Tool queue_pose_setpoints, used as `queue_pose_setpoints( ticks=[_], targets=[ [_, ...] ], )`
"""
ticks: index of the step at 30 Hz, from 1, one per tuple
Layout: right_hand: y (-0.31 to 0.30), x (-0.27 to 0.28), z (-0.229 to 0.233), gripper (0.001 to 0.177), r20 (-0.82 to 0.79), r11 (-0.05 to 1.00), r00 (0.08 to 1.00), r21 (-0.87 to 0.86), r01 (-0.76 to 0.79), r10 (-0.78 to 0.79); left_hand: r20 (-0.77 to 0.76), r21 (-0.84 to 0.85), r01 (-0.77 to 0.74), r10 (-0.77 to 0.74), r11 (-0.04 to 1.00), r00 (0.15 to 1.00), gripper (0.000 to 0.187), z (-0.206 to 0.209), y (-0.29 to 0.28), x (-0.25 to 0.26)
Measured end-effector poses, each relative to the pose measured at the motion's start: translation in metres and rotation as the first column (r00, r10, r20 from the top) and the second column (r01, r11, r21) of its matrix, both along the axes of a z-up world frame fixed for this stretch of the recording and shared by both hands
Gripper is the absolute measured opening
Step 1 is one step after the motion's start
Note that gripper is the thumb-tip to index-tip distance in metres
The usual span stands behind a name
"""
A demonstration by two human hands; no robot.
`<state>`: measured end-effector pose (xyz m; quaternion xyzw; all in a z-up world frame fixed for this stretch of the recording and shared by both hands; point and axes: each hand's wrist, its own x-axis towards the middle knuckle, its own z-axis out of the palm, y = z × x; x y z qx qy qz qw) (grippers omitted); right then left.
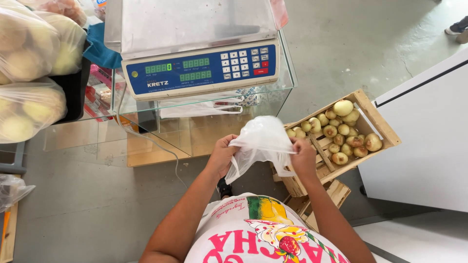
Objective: The person selects onions from a wooden crate and places them into a plastic bag on a digital scale. They repeatedly add or remove onions to adjust the weight, then tie the bag and move it to a stack of other filled bags.
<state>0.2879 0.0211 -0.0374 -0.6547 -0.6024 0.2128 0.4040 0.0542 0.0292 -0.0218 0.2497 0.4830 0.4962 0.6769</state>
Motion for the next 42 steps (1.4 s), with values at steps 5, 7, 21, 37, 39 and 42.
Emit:
queue_pose_setpoints(
  ticks=[5, 7, 21, 37, 39, 42],
  targets=[
    [0.013, 0.014, 0.0, 0.025, -0.807, 0.965, 0.55, -0.261, -0.006, -0.215, 0.103, -0.035, 0.005, -0.001, 0.999, 0.995, 0.015, 0.017, -0.006, 0.004],
    [0.015, 0.017, 0.007, 0.022, -0.884, 0.961, 0.415, -0.269, -0.071, -0.217, 0.079, -0.034, 0.033, -0.031, 0.999, 0.996, 0.01, 0.024, -0.008, 0.003],
    [0.004, 0.027, 0.035, 0.024, -0.909, 0.944, 0.372, -0.273, -0.185, -0.189, -0.342, -0.003, 0.256, -0.242, 0.967, 0.908, 0.014, 0.053, -0.019, 0.022],
    [0.058, 0.007, 0.204, 0.015, -0.986, 0.89, -0.13, -0.038, -0.455, -0.109, 0.607, -0.133, -0.194, 0.235, 0.972, 0.759, 0.032, 0.211, 0.031, -0.059],
    [0.073, -0.01, 0.217, 0.021, -0.919, 0.868, -0.34, -0.006, -0.497, -0.201, 0.737, -0.061, -0.285, 0.235, 0.957, 0.634, 0.026, 0.215, 0.054, -0.09],
    [0.085, -0.072, 0.286, 0.035, -0.945, 0.777, -0.323, 0.246, -0.58, 0.059, 0.741, 0.134, -0.26, 0.077, 0.956, 0.667, 0.027, 0.222, 0.091, -0.131]
  ],
)
